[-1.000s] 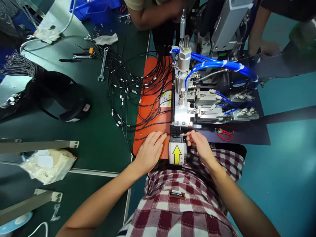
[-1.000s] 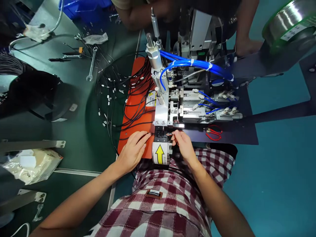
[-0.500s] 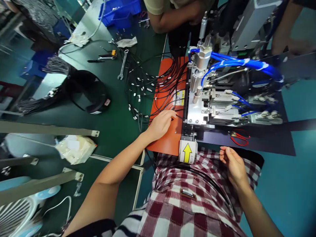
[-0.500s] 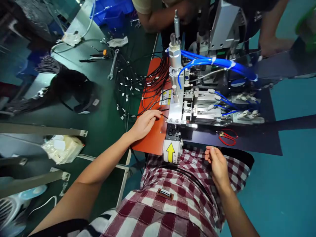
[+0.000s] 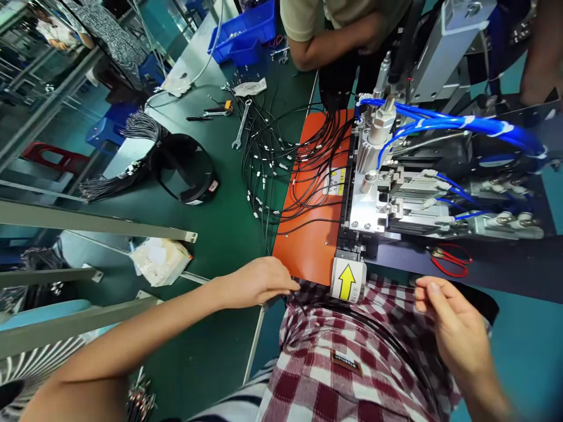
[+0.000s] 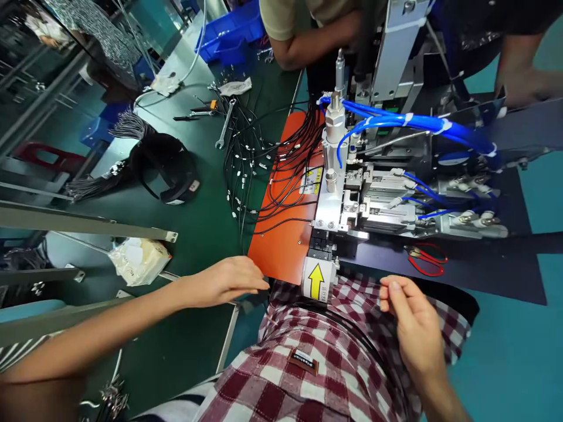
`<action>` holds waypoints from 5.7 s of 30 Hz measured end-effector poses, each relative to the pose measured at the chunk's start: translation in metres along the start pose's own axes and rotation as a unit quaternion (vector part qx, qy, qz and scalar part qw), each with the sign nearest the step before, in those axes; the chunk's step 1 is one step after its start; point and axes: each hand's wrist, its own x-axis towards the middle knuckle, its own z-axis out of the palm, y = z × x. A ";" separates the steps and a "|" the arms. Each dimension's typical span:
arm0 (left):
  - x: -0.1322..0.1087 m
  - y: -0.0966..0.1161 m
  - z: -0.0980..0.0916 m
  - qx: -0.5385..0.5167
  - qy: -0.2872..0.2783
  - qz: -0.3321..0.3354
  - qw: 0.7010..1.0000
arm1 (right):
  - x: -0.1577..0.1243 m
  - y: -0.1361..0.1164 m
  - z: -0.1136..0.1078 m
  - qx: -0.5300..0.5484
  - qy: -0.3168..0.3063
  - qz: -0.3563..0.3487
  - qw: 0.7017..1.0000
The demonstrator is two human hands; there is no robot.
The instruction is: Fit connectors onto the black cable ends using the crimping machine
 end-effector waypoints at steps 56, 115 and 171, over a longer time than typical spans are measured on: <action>0.109 0.036 0.040 -0.609 0.117 -0.068 0.782 | 0.007 -0.032 0.059 0.371 -0.315 0.176 0.856; 0.103 0.042 0.056 -0.248 0.278 -0.066 0.926 | -0.017 -0.036 0.061 0.143 -0.107 0.020 0.984; 0.109 0.049 0.053 -0.483 0.213 -0.179 0.830 | -0.016 -0.035 0.065 0.100 -0.117 -0.054 0.987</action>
